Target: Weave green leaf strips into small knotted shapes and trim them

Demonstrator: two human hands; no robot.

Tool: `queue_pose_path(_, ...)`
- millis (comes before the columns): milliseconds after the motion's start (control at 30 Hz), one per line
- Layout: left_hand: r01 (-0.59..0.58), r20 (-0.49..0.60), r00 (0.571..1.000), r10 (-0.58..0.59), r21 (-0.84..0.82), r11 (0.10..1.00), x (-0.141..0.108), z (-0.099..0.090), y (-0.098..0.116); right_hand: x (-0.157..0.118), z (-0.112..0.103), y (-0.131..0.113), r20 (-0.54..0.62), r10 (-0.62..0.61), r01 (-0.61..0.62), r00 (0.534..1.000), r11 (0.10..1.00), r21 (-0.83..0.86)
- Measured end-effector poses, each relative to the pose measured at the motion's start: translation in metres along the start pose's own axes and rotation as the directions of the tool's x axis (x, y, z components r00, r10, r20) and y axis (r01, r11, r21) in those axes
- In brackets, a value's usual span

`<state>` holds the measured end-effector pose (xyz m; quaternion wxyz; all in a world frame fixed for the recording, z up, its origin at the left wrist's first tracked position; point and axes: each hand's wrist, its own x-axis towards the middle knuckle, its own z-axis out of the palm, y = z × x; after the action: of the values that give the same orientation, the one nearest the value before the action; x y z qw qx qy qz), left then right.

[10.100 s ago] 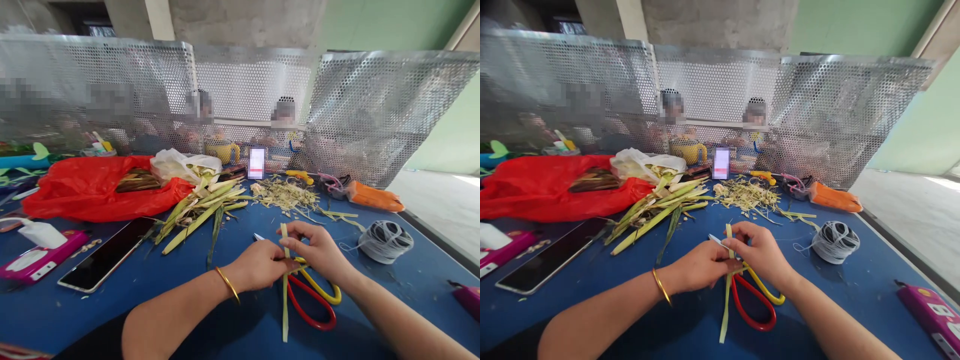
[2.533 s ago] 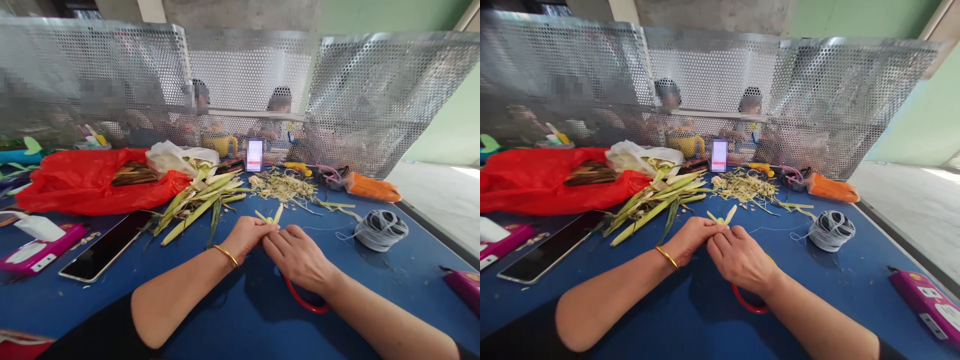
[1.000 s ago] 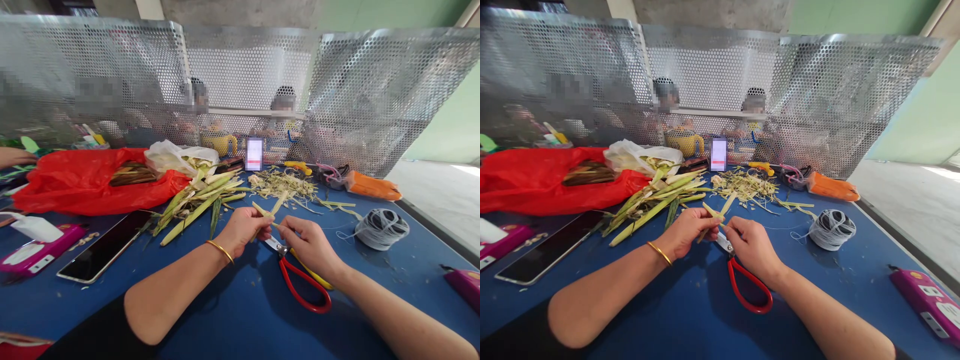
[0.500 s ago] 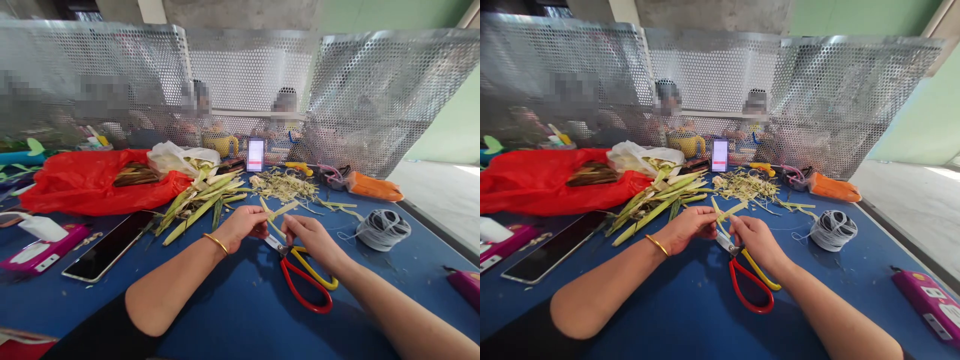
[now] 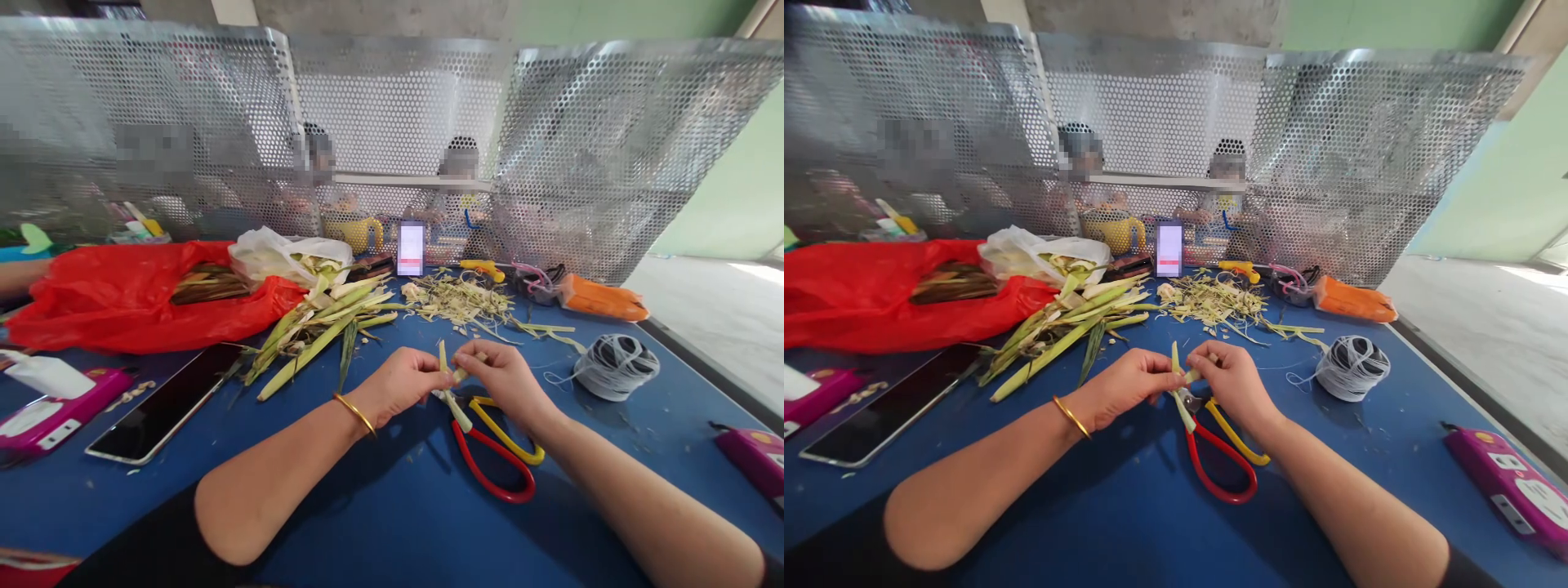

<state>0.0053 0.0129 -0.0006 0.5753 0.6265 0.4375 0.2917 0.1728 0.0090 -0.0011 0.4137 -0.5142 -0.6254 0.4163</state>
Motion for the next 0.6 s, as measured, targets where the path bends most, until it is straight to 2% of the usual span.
queue_pose_path(67, 0.010, 0.003, 1.000, -0.010, 0.030, 0.999, -0.001, 0.002, 0.000, 0.000, 0.000, -0.003, 0.036, -0.034, 0.035, 0.999, 0.998, -0.049)
queue_pose_path(167, -0.008, 0.012, 1.000, 0.007, 0.077, 0.997, -0.003, 0.006, 0.000, -0.004, 0.004, -0.005, 0.040, 0.005, -0.006, 0.999, 0.999, 0.042)
queue_pose_path(267, -0.049, 0.017, 0.999, 0.047, 0.113, 0.992, -0.004, 0.007, 0.000, -0.008, 0.008, -0.003, -0.045, 0.005, -0.001, 0.999, 0.995, 0.097)
queue_pose_path(433, -0.102, 0.057, 0.994, 0.095, 0.131, 0.986, -0.005, 0.008, -0.004, -0.009, 0.011, 0.005, -0.166, -0.109, 0.109, 0.980, 0.994, -0.006)
queue_pose_path(600, -0.080, 0.112, 0.991, 0.069, 0.106, 0.991, -0.006, 0.008, -0.004, -0.009, 0.013, 0.008, -0.213, -0.135, 0.126, 0.968, 0.991, -0.054)
